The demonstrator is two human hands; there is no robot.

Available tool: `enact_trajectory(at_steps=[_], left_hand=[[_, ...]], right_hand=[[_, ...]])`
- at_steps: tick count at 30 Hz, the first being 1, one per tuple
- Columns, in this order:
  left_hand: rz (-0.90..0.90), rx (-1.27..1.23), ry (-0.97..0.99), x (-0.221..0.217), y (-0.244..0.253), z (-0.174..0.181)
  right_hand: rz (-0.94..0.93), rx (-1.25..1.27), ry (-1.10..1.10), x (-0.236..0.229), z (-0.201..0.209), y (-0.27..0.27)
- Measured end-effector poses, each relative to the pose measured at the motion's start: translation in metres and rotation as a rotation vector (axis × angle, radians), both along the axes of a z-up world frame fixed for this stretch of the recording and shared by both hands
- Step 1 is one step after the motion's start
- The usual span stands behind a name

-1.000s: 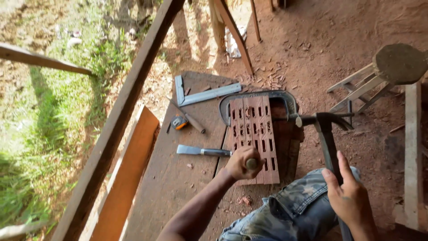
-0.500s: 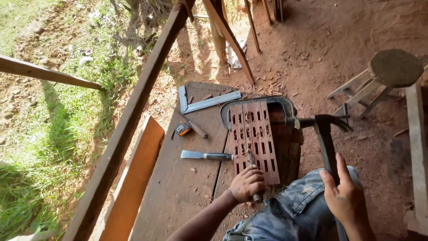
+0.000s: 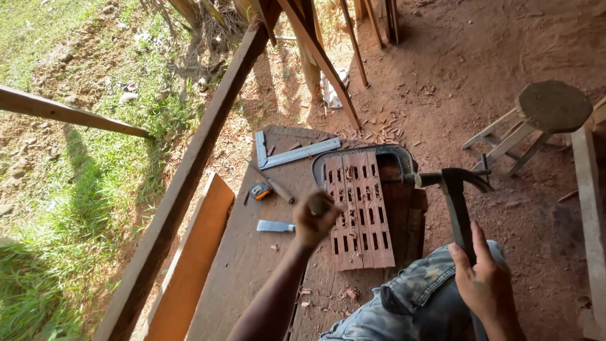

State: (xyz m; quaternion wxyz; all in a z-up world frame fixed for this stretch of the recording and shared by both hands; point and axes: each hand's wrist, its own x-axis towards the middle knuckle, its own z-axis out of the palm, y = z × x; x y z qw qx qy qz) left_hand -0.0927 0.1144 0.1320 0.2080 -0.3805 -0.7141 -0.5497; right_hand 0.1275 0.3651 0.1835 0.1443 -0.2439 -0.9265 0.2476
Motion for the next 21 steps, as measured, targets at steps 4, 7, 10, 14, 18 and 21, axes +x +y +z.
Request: enact_trajectory(at_steps=[4, 7, 10, 14, 18, 21], left_hand=[[0.132, 0.311, -0.371, -0.032, 0.008, 0.016], [-0.09, 0.48, -0.606, -0.043, 0.024, -0.008], [-0.193, 0.583, -0.678, -0.043, 0.04, -0.038], [-0.012, 0.458, -0.521, -0.033, 0.055, -0.055], [-0.013, 0.42, -0.537, -0.018, 0.053, -0.058], [-0.149, 0.301, -0.509, -0.008, 0.047, -0.05]], right_hand=[[0.002, 0.048, -0.033, -0.001, -0.009, 0.002], [0.013, 0.046, -0.034, -0.005, -0.002, 0.0], [0.003, 0.042, -0.089, -0.006, 0.001, -0.003], [0.031, 0.101, -0.063, -0.01, -0.001, -0.003], [0.058, 0.15, -0.025, -0.01, -0.006, -0.004], [0.077, 0.157, -0.023, -0.01, -0.008, -0.003]])
